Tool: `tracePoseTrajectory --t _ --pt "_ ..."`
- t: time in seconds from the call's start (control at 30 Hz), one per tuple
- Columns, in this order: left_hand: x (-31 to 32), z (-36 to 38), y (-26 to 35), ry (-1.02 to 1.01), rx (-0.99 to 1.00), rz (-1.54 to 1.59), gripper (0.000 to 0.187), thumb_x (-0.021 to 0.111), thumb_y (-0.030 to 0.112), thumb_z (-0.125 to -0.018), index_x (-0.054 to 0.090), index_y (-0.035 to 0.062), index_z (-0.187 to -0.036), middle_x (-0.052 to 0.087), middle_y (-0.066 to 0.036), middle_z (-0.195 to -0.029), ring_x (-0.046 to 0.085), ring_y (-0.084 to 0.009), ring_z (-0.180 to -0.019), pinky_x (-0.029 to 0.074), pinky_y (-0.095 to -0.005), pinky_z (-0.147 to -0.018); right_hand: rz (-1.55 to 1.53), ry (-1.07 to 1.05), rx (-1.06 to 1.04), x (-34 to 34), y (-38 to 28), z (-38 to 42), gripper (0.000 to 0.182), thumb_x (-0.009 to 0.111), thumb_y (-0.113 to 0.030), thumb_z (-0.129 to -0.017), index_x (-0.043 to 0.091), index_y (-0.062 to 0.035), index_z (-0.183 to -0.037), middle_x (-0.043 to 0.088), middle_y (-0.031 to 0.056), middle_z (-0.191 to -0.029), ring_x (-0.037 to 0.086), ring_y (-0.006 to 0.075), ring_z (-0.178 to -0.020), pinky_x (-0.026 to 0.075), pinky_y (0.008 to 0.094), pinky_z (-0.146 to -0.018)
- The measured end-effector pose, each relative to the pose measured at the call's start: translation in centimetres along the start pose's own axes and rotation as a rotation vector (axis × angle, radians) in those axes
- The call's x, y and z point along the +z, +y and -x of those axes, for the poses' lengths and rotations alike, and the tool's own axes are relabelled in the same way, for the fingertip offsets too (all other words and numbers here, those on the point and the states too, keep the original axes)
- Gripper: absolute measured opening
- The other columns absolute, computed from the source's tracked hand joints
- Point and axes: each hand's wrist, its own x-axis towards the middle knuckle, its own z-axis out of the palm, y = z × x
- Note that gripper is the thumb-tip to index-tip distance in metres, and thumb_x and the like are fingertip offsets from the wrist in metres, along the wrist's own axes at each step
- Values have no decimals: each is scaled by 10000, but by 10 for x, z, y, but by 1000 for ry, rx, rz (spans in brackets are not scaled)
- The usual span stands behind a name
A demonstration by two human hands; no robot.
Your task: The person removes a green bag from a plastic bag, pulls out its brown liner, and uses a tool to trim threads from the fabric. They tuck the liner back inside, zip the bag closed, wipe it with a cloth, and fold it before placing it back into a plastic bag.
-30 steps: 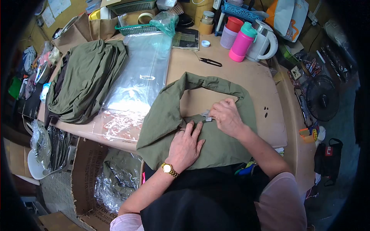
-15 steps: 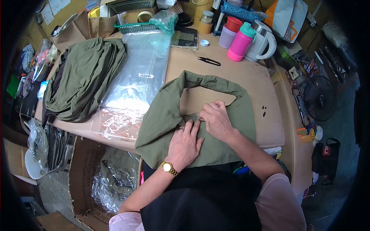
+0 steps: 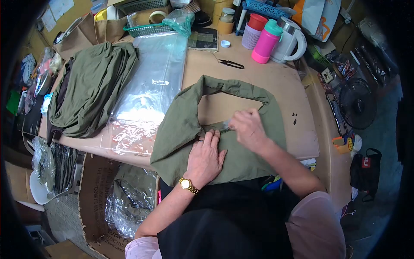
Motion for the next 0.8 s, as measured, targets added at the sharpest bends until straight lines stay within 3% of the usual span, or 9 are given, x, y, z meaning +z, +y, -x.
tracePoseTrajectory --t 0.13,0.2,0.27,0.4,0.47,0.53,0.63,0.73,0.8 --pt "-17 -6 1 -55 -1 109 597 657 216 -885 431 12 -1398 468 -198 -1341 562 -384 -1128 484 -440 -942 -10 -318 301 -34 52 -38 177 677 -64 -774 711 -91 -946 595 87 -883 604 305 -962 457 442 -824" --pt "-49 -20 5 -80 -31 137 595 678 191 -874 440 76 -1407 450 -197 -1374 568 -419 -1165 512 -459 -945 -374 31 479 -32 84 -78 123 692 -137 -866 693 -31 -927 628 91 -899 622 225 -908 490 380 -786" --pt "-73 -44 -6 178 67 -149 560 717 165 -827 507 85 -1339 496 -188 -1304 541 -394 -1126 474 -474 -908 -149 203 354 -44 103 -107 243 678 -145 -888 671 -46 -1110 632 139 -1097 616 214 -1043 483 356 -876" --pt "-108 -89 -61 396 -68 -424 582 770 287 -770 561 80 -1272 559 -147 -1228 557 -349 -1097 463 -459 -889 -158 194 475 -63 129 -83 456 739 -198 -833 564 -30 -1220 586 175 -1197 573 260 -1137 455 361 -970" --pt "-105 -107 -97 445 -77 -467 519 782 270 -762 614 47 -1199 614 -149 -1183 601 -320 -1080 480 -440 -862 -10 140 435 -63 128 -41 481 797 -232 -764 594 -17 -1144 619 178 -1160 608 319 -1061 483 400 -913" --pt "-103 -123 -122 115 -221 -157 284 766 198 -794 686 4 -986 709 -161 -955 696 -279 -893 523 -400 -759 -85 -208 742 -73 126 -22 376 790 -182 -759 642 -14 -1061 680 158 -1006 651 307 -946 504 410 -846" --pt "-96 -118 -147 325 -112 114 78 719 61 -816 690 -10 -826 710 -167 -775 713 -263 -712 537 -366 -666 -277 -94 805 -72 151 14 255 783 -138 -759 677 -6 -950 689 126 -809 667 310 -815 514 419 -783" --pt "-93 -110 -146 378 -61 163 23 689 -16 -815 680 -9 -835 703 -161 -776 704 -271 -699 536 -346 -663 -315 -28 795 -89 142 15 132 740 -86 -792 691 1 -878 681 115 -712 674 330 -757 517 436 -757" --pt "-94 -111 -137 489 -75 146 58 699 6 -820 668 -18 -862 689 -147 -783 687 -289 -727 535 -356 -699 -181 116 710 -86 154 6 162 723 -97 -818 685 -7 -946 697 140 -816 677 337 -833 514 437 -786"
